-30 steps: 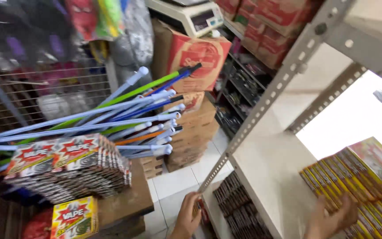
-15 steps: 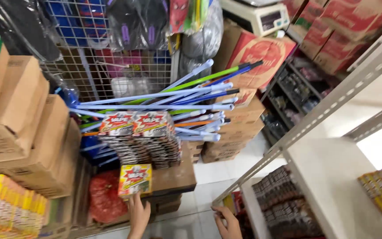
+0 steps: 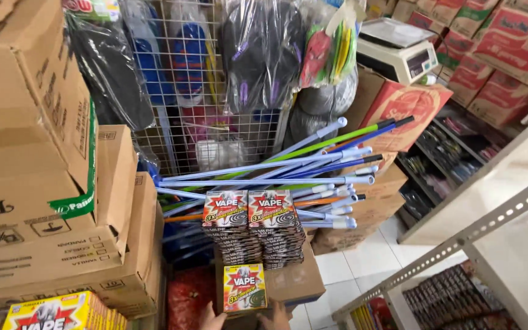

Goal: The person picks up mosquito coil boxes by hand and stacks them onto a store shelf.

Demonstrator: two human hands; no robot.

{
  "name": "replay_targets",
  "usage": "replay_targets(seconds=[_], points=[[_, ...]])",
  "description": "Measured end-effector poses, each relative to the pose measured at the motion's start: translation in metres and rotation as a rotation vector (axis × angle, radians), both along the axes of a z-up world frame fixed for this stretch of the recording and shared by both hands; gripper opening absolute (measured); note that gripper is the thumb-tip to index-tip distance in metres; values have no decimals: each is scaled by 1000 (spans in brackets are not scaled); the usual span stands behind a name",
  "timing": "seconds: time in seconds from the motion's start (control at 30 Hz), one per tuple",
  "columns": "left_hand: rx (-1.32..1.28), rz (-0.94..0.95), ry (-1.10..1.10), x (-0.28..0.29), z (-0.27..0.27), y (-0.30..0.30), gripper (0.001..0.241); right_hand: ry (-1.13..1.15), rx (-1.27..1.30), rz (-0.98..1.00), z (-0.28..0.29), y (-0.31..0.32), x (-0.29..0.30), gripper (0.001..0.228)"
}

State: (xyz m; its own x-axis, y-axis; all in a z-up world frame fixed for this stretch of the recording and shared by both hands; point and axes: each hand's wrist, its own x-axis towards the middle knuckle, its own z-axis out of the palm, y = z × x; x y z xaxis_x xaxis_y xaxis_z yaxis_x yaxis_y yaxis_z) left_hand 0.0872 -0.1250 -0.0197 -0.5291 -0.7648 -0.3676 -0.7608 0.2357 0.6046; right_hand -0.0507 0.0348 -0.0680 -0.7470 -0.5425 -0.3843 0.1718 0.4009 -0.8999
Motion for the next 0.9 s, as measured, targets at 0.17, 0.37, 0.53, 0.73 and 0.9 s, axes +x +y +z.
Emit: replay_targets(seconds=[0.17, 0.37, 0.53, 0.73, 0.9], points=[[176, -16, 59, -45, 25, -29, 91, -31, -26, -151, 8, -49, -9, 34], [313, -61, 4, -54, 21, -31, 89, -53, -2, -278, 4, -66, 12, 36], [402, -86, -39, -42, 0, -25, 88, -53, 44, -355, -7, -66, 28, 39], [454, -96, -32, -33, -31, -28, 87, -46, 103, -408, -15, -47, 39, 42], [514, -71, 1, -31, -48, -36, 86, -52, 122, -445, -11, -27, 36, 45]])
